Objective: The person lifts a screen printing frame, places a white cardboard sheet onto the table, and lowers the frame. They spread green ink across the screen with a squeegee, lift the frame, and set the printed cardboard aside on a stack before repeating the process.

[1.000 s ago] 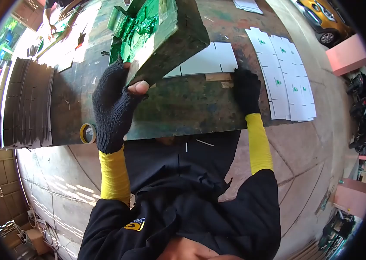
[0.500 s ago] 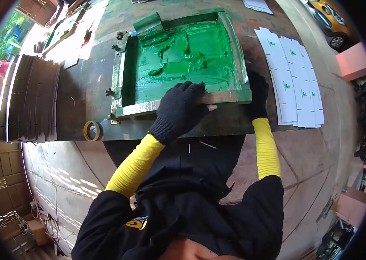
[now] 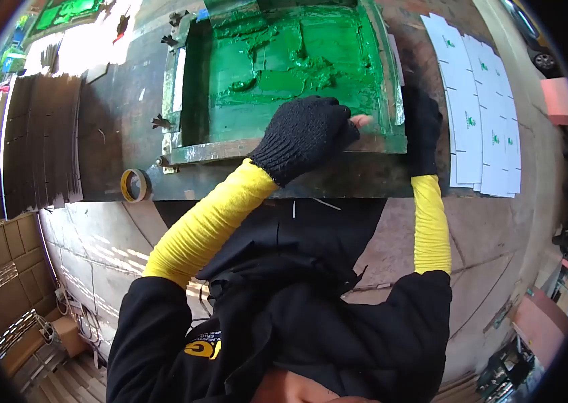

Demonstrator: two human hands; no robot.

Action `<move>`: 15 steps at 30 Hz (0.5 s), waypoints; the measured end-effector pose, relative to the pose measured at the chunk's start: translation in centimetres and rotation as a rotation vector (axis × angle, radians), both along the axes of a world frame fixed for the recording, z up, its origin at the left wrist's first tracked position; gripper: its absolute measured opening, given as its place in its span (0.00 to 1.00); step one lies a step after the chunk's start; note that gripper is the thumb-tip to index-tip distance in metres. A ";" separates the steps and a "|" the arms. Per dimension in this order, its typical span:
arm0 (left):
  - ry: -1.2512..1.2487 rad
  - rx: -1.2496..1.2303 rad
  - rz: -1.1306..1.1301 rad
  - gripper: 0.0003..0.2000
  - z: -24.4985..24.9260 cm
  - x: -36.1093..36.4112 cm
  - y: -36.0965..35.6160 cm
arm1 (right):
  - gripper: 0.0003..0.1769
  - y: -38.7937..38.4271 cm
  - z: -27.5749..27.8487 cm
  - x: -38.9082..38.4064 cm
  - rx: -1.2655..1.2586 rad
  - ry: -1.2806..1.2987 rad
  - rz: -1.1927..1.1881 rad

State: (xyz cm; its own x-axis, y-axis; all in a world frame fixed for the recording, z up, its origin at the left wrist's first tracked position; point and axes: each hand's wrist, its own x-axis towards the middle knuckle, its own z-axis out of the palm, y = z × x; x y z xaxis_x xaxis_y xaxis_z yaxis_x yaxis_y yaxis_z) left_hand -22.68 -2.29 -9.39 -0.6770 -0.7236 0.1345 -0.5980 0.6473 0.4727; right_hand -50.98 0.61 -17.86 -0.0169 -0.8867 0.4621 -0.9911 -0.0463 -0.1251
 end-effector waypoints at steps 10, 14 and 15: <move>0.128 0.217 0.096 0.18 -2.4 -0.2 0.2 | 0.15 -0.8 -0.1 -2.9 0.093 -0.032 0.106; 0.256 0.196 0.122 0.19 -2.7 -0.2 0.1 | 0.16 -4.4 5.3 0.7 -0.078 -0.168 0.138; 0.261 0.182 0.139 0.18 -2.7 -0.2 0.1 | 0.17 -5.4 6.9 2.4 -0.179 -0.239 0.132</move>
